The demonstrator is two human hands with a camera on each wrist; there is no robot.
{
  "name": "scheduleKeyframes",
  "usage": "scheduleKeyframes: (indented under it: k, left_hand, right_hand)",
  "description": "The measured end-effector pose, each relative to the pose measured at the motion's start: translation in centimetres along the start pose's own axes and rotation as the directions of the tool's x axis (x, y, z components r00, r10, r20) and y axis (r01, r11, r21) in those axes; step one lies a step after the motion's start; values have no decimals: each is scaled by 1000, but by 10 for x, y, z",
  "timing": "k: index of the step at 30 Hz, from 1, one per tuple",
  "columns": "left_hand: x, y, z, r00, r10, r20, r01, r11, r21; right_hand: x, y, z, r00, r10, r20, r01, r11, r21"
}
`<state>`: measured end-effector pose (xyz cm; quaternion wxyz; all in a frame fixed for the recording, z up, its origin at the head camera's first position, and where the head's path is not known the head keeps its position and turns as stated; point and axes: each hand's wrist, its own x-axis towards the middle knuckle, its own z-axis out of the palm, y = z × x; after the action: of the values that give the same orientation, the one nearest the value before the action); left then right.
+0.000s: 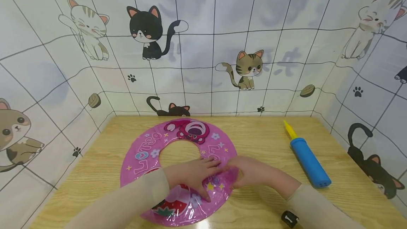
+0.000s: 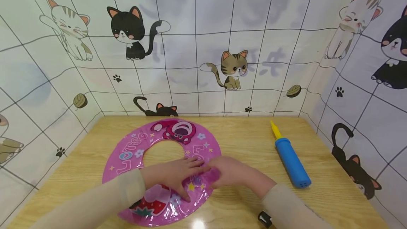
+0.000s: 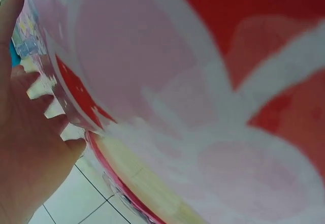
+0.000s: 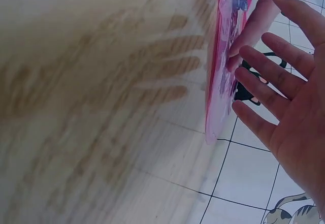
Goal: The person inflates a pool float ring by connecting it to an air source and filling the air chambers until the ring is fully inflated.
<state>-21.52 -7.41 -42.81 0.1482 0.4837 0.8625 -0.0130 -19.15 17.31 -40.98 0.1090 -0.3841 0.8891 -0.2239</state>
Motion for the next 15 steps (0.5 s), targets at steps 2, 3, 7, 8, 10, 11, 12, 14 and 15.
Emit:
scheduleKeyframes:
  k: [2, 3, 7, 8, 10, 11, 12, 14, 15]
  left_hand:
    - [-2, 0, 0, 1000, -19, -10, 19, 1000, 10]
    - [-4, -1, 1, 1000, -25, -15, 25, 1000, 18]
    - [-9, -1, 2, 999, -27, -22, 28, 999, 20]
    - [-11, -1, 2, 999, -26, -22, 26, 999, 22]
    - [-13, 0, 3, 999, -29, -19, 30, 999, 21]
    - [-14, 1, 3, 999, -30, -17, 30, 999, 23]
    - [-15, 1, 3, 999, -28, -19, 29, 999, 24]
    - [-18, 2, 5, 999, -27, -21, 27, 999, 24]
    - [-18, 2, 6, 999, -27, -22, 28, 999, 26]
  right_hand:
    - [1, 1, 2, 1000, -19, 3, 18, 1000, 20]
    - [2, 1, 3, 999, -31, 4, 31, 999, 26]
    - [8, 1, 7, 997, -76, 6, 75, 996, 46]
    - [10, 1, 8, 996, -84, 7, 83, 995, 49]
    - [13, 1, 10, 995, -96, 12, 95, 993, 68]
    - [15, 0, 10, 995, -95, 18, 93, 992, 81]
    - [17, 0, 11, 995, -96, 25, 93, 992, 91]
    - [20, 0, 12, 995, -87, 46, 80, 989, 122]
    - [22, -1, 12, 995, -85, 57, 77, 988, 135]
